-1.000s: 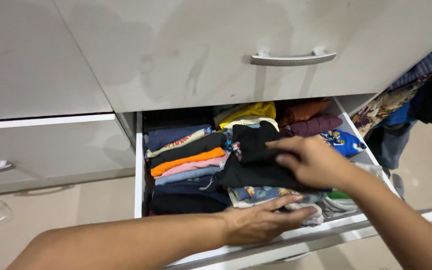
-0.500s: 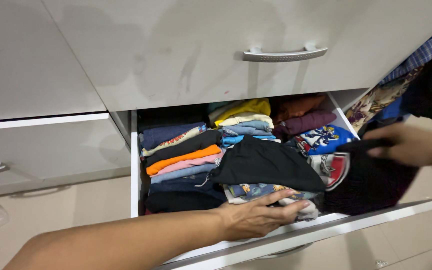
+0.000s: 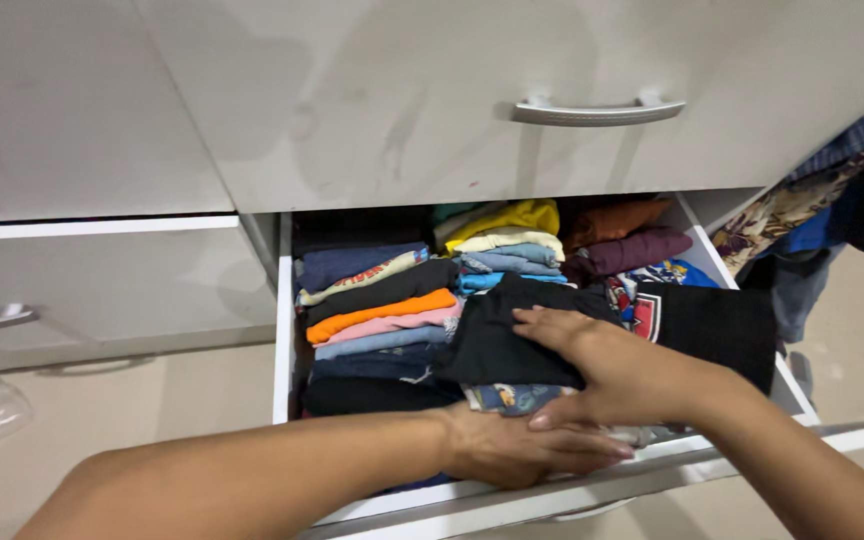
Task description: The person irons several items of clothing including a green shirt and grey shorts, then folds them by hand and places them into a dresser drawer with other folded clothes.
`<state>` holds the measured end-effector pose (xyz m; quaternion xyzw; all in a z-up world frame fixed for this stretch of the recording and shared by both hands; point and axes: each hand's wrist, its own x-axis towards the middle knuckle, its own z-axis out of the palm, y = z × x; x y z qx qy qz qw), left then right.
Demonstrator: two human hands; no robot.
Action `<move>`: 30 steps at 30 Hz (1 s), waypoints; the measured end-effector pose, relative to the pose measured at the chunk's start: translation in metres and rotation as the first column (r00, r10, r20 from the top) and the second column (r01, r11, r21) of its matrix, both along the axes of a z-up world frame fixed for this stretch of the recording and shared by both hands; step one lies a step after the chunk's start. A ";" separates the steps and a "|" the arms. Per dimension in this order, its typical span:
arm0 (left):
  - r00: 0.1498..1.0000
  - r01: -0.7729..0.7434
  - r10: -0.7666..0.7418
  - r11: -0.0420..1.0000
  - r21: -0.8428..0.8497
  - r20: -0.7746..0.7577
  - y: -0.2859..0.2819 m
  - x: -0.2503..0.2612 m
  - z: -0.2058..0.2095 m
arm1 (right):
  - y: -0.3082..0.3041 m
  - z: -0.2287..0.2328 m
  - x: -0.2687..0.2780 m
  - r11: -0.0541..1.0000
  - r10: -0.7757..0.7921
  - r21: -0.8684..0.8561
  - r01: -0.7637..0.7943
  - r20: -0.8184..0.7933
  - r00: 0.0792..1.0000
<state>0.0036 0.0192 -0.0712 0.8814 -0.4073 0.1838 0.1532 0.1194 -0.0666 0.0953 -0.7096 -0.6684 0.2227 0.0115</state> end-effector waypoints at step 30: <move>0.904 -0.337 0.414 0.844 0.418 -0.107 0.013 -0.017 0.071 | -0.065 0.034 0.066 0.461 -0.803 0.201 0.865 -0.321 0.502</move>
